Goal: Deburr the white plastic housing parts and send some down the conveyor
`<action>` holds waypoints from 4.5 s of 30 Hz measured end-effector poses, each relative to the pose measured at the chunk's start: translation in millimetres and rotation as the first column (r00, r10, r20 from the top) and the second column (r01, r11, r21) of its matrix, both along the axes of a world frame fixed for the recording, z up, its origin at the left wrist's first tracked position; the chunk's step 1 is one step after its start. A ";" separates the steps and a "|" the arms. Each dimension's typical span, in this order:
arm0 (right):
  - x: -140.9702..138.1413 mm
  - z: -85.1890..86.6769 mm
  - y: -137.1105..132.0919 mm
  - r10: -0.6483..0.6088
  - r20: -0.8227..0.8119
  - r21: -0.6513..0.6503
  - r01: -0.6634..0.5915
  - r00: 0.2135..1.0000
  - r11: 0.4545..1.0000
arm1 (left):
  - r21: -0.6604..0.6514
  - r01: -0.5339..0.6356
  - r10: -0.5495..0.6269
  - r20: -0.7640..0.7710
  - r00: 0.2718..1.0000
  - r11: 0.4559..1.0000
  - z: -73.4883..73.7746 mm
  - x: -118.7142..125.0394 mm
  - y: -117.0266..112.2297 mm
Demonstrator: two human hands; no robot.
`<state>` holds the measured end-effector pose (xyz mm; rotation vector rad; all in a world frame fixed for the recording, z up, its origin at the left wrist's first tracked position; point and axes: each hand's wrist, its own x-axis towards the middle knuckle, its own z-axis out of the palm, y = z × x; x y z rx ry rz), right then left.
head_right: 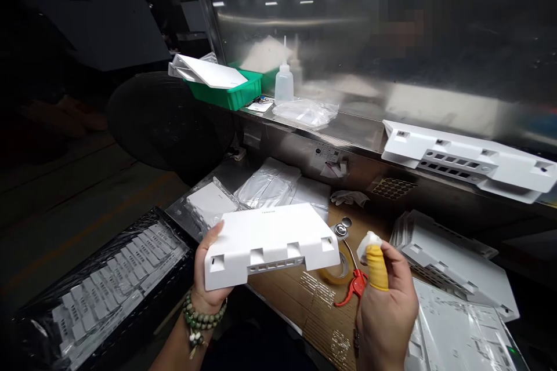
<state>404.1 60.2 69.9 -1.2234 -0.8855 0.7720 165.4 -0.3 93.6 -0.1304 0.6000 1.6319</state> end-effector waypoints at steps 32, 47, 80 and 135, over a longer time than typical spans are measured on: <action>29.5 -22.0 11.7 0.316 -0.090 -0.045 -0.321 0.945 0.946 | -0.150 0.188 -0.220 -0.872 0.438 0.971 -10.8 -26.2 -8.7; 22.7 7.3 3.8 0.345 -0.513 -0.199 -0.500 0.786 0.843 | 0.038 0.396 -0.001 -0.995 0.099 0.917 6.2 -21.7 -4.7; -62.7 39.0 -40.7 0.588 0.633 0.123 -0.816 0.503 0.565 | 0.039 0.118 -0.109 -0.182 0.977 0.992 23.2 25.8 32.7; -7.0 36.0 33.9 0.181 0.622 0.307 -0.450 0.762 0.838 | 0.417 0.395 -0.320 -0.241 0.916 0.818 -63.7 -71.0 -43.1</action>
